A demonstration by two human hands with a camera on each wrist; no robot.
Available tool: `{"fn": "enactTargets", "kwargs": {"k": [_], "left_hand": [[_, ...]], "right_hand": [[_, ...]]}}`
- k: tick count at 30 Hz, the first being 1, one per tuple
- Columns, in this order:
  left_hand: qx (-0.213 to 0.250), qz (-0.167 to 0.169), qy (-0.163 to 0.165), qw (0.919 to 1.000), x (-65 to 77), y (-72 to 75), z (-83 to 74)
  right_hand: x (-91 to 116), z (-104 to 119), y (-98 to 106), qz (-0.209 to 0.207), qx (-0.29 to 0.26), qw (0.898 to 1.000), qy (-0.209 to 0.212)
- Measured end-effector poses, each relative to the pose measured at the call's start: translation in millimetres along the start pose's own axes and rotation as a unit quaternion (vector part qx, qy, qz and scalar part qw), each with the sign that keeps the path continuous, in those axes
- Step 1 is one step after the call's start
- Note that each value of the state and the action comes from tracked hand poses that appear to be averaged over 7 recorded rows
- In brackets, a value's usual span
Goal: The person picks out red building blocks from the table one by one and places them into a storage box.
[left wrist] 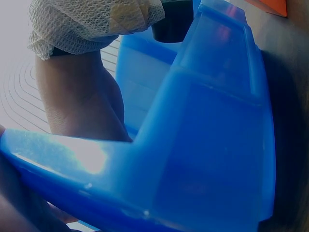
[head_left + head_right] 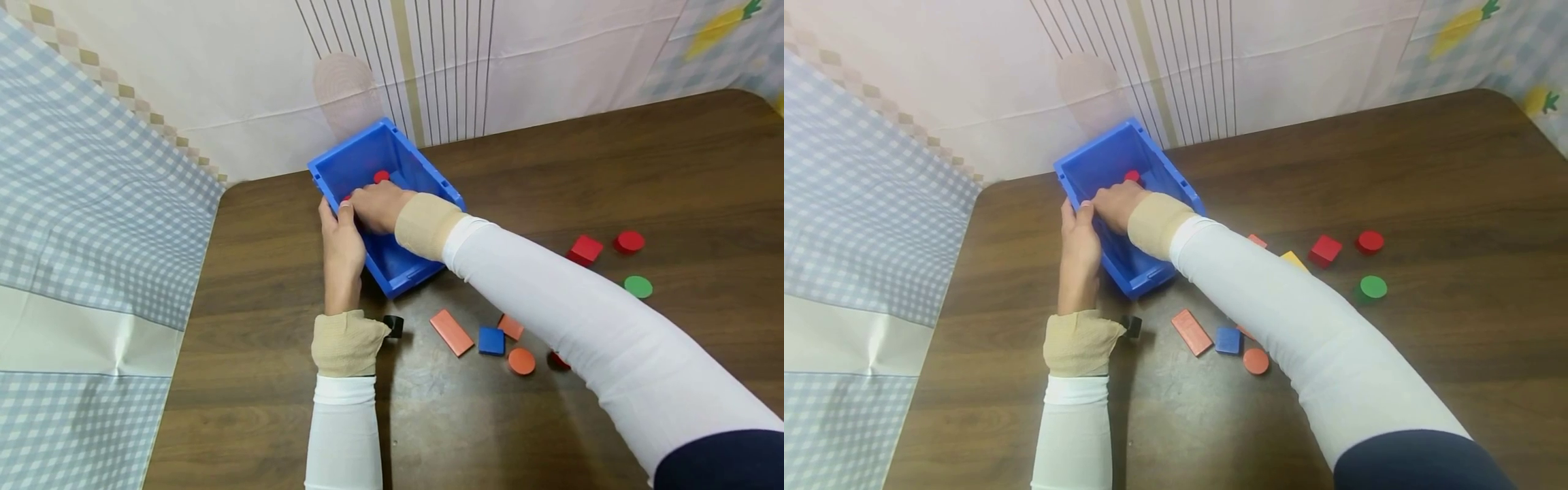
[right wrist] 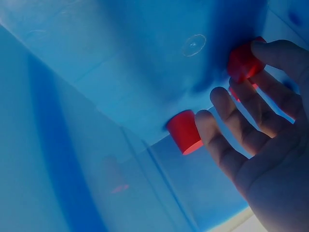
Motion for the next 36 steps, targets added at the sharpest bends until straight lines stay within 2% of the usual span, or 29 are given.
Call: {"fn": "enactTargets", "kwargs": {"k": [9,25,32,36], "left_hand": [[-0.005,-0.008,-0.011,0.9999,-0.3,0.7,-1.1],[-0.018,-0.003,0.003,0.9998,0.7,4.0,-0.9],[-0.019,0.001,0.008,0.9998,1.9,1.9,-2.4],[-0.019,0.000,0.008,0.9998,0.8,1.7,-0.9]], "right_hand": [[1,-1,-3,0.023,0.002,0.999,-0.024],[8,3,-1,0.060,0.025,0.998,-0.014],[14,1,-1,0.079,0.003,0.996,-0.051],[13,1,-2,0.076,0.031,0.996,-0.030]]}}
Point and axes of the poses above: each hand's wrist, its own x-axis away from the middle knuckle, its own y-axis out of the back of the hand, z = x × y, the point moved 5 cm from there along -x, towards the middle knuckle, and after that the axes turned 4 degrees about -x, right-handed, at the moved point
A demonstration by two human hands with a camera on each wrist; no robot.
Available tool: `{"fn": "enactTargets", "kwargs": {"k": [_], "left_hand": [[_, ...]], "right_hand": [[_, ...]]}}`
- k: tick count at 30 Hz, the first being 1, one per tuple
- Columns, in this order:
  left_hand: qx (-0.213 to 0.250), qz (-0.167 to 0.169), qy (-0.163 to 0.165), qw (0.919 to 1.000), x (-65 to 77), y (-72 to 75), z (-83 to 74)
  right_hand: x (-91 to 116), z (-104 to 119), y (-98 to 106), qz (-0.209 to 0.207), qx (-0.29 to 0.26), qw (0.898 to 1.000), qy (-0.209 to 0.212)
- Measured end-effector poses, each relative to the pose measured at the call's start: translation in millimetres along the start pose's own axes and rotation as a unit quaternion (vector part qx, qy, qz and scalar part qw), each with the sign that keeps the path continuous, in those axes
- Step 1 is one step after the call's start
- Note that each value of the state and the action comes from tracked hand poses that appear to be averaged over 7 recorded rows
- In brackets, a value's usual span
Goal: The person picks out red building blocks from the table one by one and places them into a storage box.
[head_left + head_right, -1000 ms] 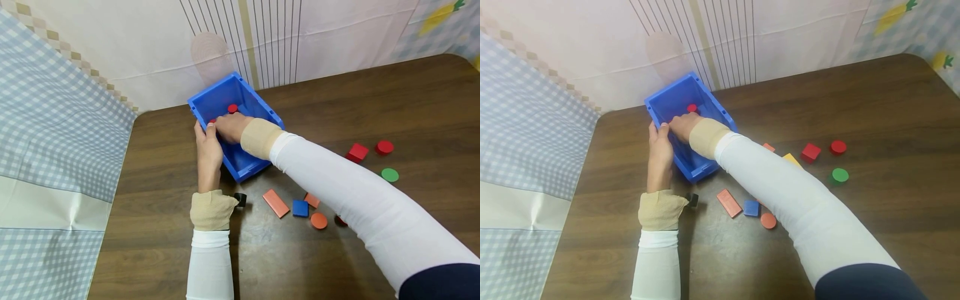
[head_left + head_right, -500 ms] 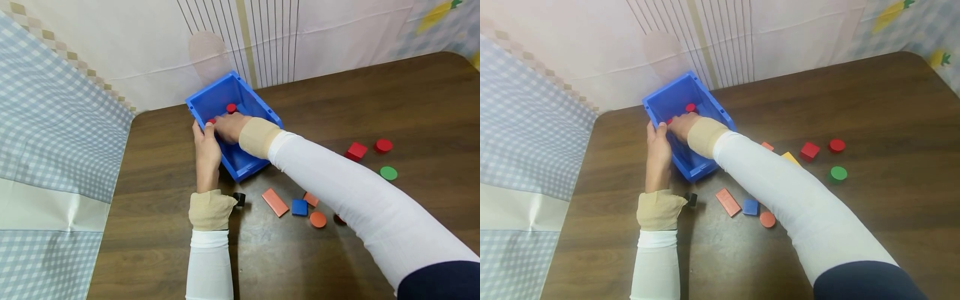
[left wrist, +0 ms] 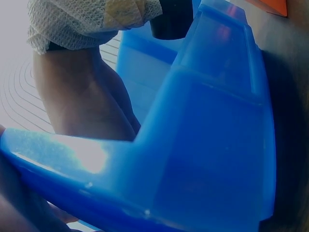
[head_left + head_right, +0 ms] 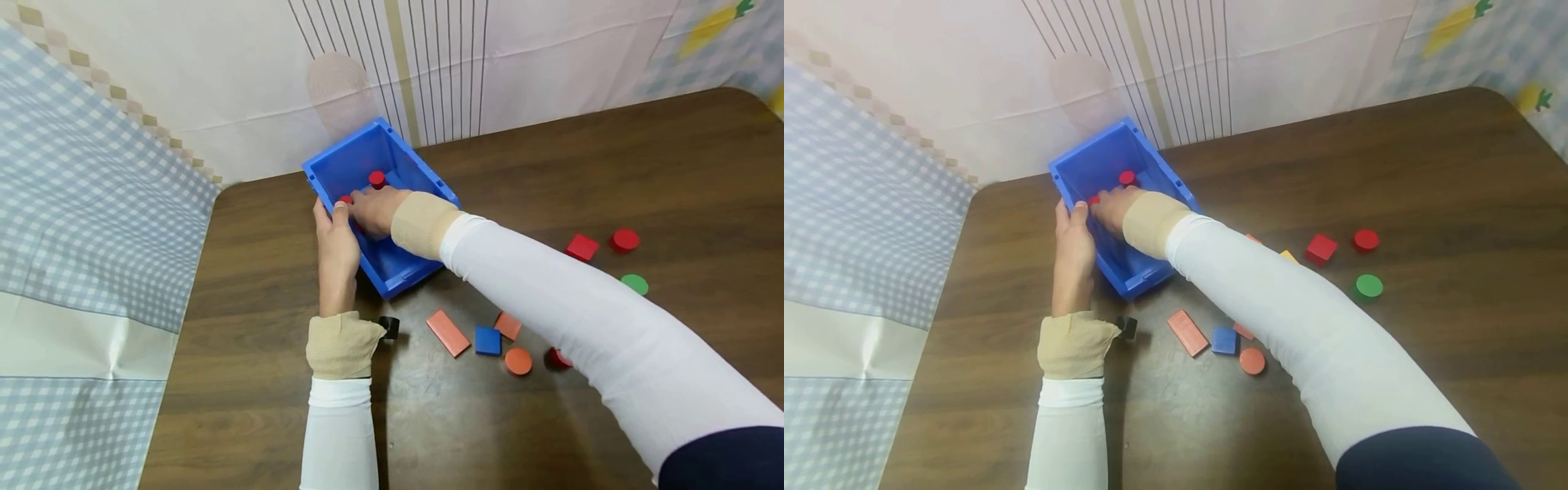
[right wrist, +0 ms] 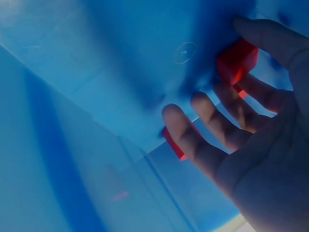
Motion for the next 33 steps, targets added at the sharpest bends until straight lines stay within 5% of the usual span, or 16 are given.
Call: {"fn": "enactTargets", "kwargs": {"k": [33], "left_hand": [[-0.008,0.008,0.026,0.9996,-4.2,3.6,2.4]], "right_hand": [[21,-2,2,-0.046,0.074,0.995,0.053]]}}
Point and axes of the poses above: each hand's wrist, its own x-axis away from the middle knuckle, its own y-axis out of the back of the hand, z = x × y, the point moved 5 cm from there along -x, towards the middle knuckle, and after that the axes turned 4 degrees about -x, right-handed, at the moved point
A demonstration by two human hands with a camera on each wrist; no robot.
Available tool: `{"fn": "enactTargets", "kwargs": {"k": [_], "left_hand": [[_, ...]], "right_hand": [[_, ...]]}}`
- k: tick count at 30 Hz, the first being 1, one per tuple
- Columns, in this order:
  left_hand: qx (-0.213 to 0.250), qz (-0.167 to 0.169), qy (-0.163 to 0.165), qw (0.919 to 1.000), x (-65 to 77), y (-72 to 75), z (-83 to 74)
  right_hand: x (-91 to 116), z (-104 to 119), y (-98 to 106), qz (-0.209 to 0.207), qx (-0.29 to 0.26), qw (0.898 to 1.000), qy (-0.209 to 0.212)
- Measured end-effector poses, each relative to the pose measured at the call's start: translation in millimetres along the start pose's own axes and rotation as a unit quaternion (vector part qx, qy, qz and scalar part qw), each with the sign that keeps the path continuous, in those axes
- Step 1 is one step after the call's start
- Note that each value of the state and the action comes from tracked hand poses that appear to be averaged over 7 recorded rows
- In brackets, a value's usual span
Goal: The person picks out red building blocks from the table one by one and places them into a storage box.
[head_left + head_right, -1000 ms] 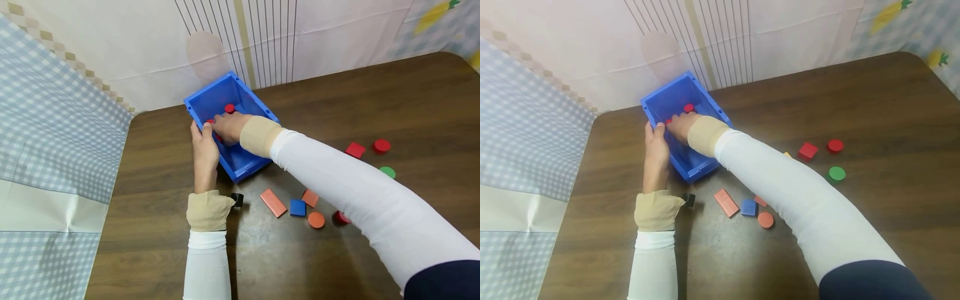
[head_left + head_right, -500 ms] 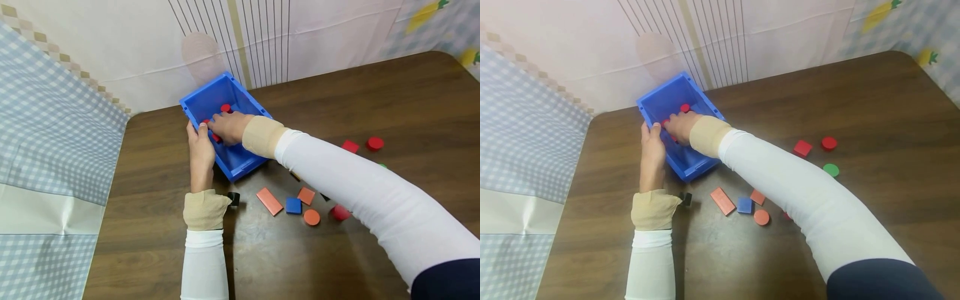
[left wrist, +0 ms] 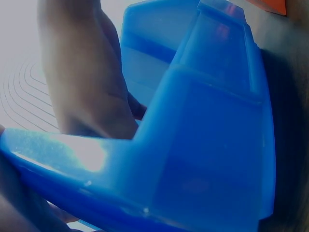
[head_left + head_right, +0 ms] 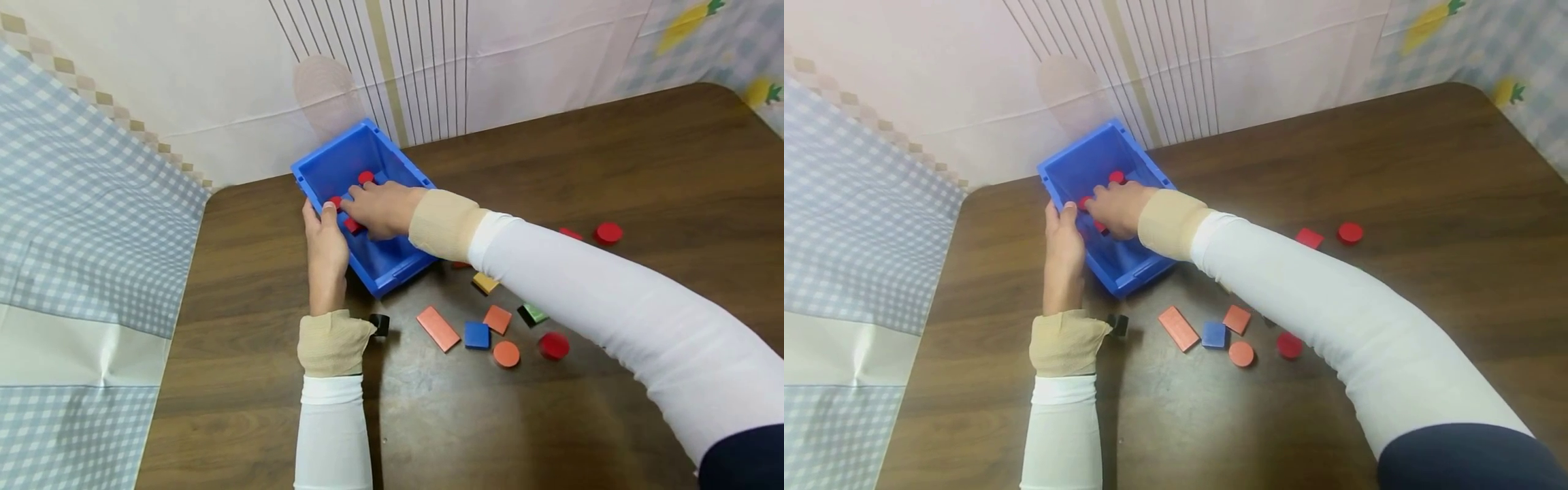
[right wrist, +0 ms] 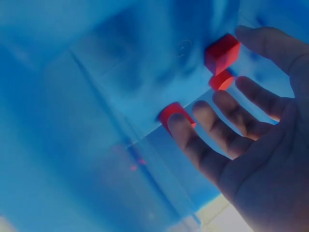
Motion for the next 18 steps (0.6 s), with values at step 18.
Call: {"fn": "enactTargets", "kwargs": {"k": [18], "left_hand": [[-0.004,-0.007,0.010,0.9999,1.9,-0.1,-1.1]], "right_hand": [[34,-8,0,-0.021,0.018,0.999,0.025]]}}
Point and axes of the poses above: each hand's wrist, its own x-axis away from the middle knuckle, its own y-axis out of the back of the hand, z = x × y, the point moved 5 cm from there along -x, towards the middle knuckle, and after that the axes turned 4 degrees about -x, right-handed, at the moved point
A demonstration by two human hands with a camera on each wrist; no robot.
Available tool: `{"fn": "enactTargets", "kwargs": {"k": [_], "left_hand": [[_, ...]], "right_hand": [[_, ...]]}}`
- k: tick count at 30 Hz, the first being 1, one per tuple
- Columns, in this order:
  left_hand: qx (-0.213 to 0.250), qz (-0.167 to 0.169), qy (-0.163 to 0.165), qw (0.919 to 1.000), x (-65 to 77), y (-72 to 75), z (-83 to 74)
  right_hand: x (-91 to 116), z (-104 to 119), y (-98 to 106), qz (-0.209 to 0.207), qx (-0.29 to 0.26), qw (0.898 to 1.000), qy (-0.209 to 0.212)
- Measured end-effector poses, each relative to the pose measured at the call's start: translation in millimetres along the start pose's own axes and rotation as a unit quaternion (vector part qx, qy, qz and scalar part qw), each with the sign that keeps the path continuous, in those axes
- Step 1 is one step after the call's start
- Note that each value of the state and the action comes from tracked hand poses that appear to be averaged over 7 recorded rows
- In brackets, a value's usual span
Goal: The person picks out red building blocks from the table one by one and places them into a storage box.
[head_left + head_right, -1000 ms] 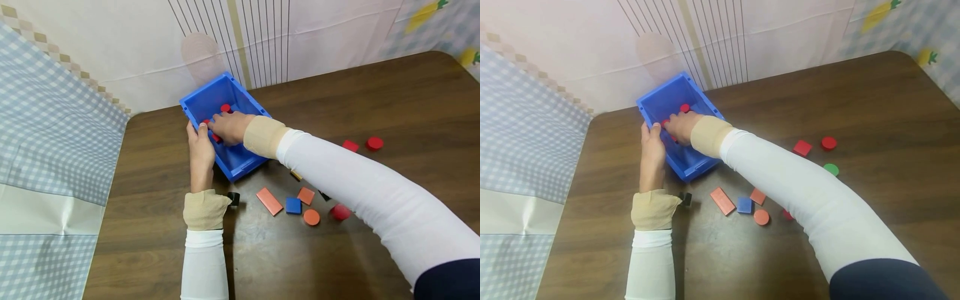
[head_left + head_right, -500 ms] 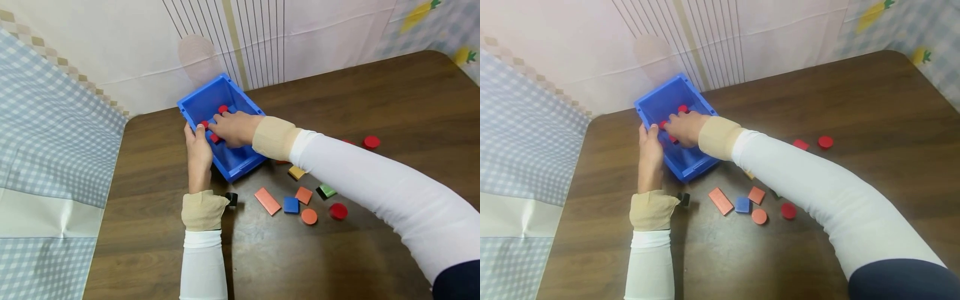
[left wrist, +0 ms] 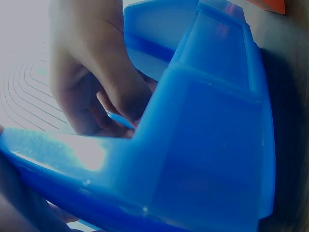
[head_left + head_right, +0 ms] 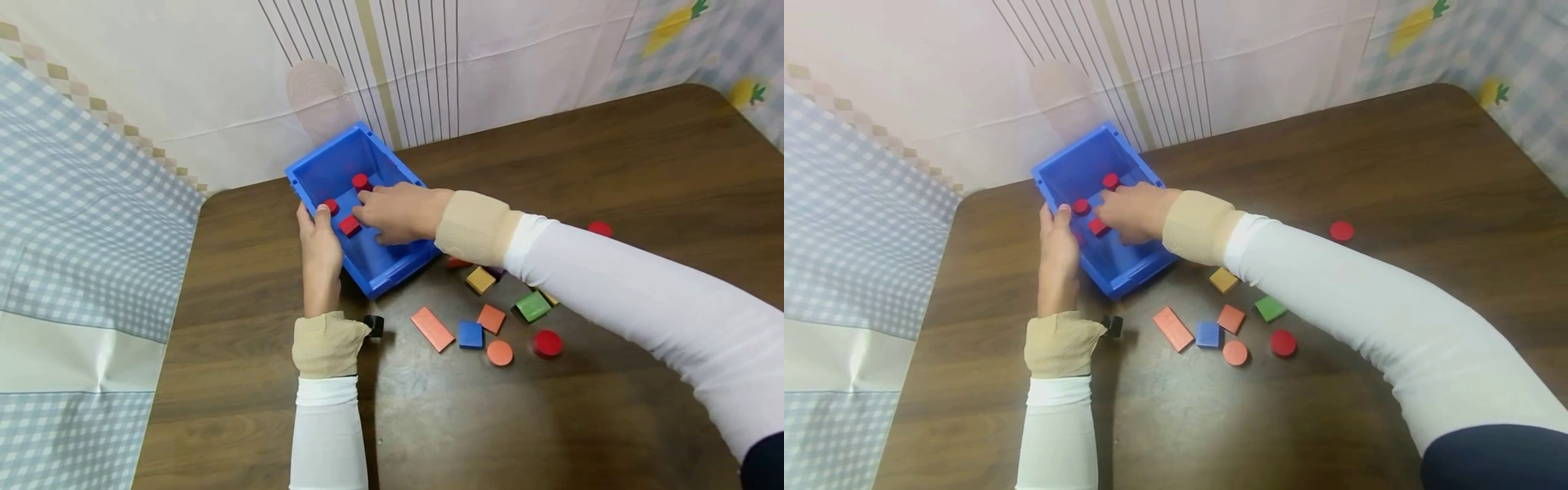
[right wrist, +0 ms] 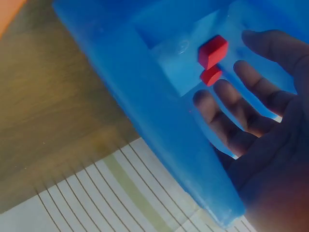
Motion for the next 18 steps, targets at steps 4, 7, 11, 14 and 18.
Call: {"fn": "enactTargets", "kwargs": {"k": [4,7,11,14,18], "left_hand": [[0.001,0.002,0.000,1.0000,-0.9,0.9,0.0],[0.003,0.002,-0.002,1.0000,-2.3,0.6,0.0],[0.006,0.002,-0.003,1.0000,-2.7,-1.0,0.4],[0.006,0.003,-0.004,1.0000,-2.6,-2.8,1.1],[0.006,0.005,-0.010,0.9999,-2.8,-4.3,1.2]], "right_hand": [[4,-2,1,-0.018,-0.013,1.000,0.011],[7,-3,2,-0.029,-0.014,0.999,0.017],[11,-4,1,-0.042,-0.018,0.999,0.025],[17,-5,1,-0.054,-0.032,0.998,0.030],[24,-6,1,-0.068,-0.056,0.996,0.033]]}}
Point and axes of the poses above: each hand's wrist, its own x-axis away from the middle knuckle, its own y-axis out of the back of the hand, z = x × y, the point moved 5 cm from there along -x, towards the middle knuckle, and after that the axes turned 4 degrees about -x, right-handed, at the moved point
